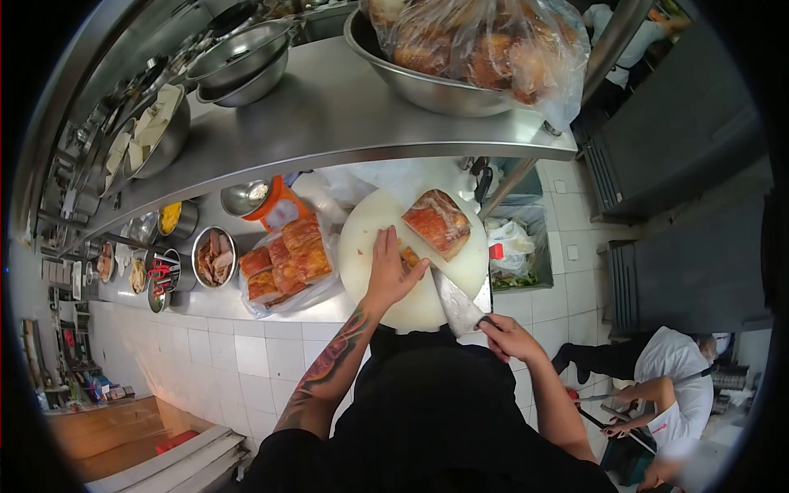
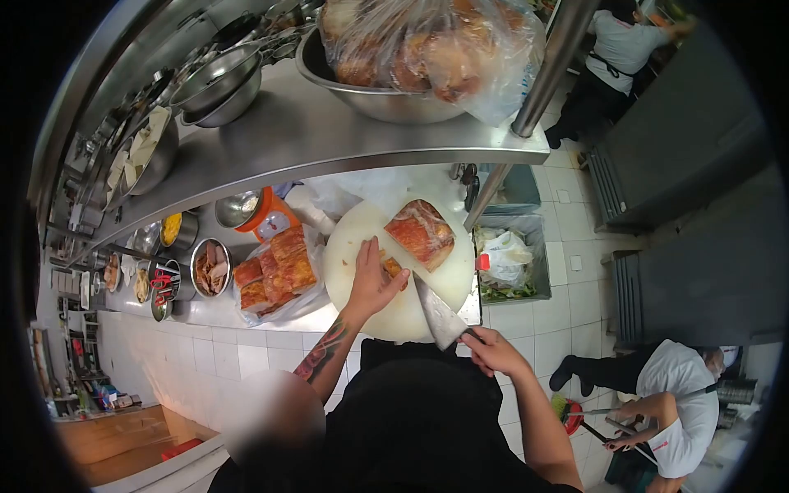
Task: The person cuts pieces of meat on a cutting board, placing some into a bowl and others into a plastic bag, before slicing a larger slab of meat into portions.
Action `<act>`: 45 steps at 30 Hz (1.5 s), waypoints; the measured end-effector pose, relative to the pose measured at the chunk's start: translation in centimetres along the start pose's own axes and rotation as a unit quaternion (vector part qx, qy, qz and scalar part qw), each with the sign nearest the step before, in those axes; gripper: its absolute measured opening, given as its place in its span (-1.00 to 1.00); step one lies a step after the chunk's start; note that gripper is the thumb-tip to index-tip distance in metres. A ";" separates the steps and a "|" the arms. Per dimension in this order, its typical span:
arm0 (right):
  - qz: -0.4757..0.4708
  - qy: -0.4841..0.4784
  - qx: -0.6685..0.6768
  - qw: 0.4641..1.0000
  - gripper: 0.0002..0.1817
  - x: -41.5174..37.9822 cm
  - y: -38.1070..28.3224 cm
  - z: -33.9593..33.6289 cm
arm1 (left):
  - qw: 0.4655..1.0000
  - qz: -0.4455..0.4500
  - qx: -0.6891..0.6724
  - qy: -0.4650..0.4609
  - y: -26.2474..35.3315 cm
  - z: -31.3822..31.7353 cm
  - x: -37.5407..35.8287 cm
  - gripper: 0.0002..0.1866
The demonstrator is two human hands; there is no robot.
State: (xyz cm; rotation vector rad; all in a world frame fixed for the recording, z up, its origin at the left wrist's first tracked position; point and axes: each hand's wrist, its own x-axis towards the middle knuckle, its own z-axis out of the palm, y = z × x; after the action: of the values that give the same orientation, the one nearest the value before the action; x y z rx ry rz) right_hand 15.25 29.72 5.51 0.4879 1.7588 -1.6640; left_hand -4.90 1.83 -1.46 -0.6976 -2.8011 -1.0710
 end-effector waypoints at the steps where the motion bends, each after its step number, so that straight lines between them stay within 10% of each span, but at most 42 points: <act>1: 0.001 -0.003 0.014 1.000 -0.57 1.0 0.1 0.7 | 0.999 -0.003 -0.045 0.009 0.3 0.4 -0.2 0.03; 20: -0.036 -0.013 0.001 0.999 -0.68 5.5 -9.0 11.6 | 0.931 -0.019 -0.293 0.218 1.7 -4.8 -2.5 -0.25; 26: -0.139 -0.142 -0.149 0.969 -0.65 11.6 -19.8 24.0 | 0.894 -0.097 -0.094 0.426 -10.7 -17.9 -5.0 -0.25; 31: -0.141 -0.185 -0.174 0.957 -0.62 17.0 -23.8 31.4 | 0.822 -0.147 -0.201 0.512 -29.6 -28.2 -5.7 -0.27; 34: -0.153 -0.162 -0.168 0.960 -0.63 14.7 -22.8 29.4 | 0.851 -0.234 0.047 0.468 -36.6 -29.7 -7.1 -0.25; 43: -0.080 0.057 -0.111 0.989 -0.64 4.5 -12.5 13.2 | 0.866 -0.230 -0.071 0.438 -39.3 -29.3 -9.0 0.03; 45: -0.164 0.159 -0.264 0.937 -0.65 3.6 -9.4 10.4 | 0.862 -0.239 -0.065 0.443 -41.6 -29.3 -9.7 0.06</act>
State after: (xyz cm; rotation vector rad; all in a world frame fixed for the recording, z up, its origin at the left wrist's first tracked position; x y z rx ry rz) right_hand 8.49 17.82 10.20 0.2276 2.5346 -1.2754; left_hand -17.21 -48.09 -7.09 0.4549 -2.0931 -1.2201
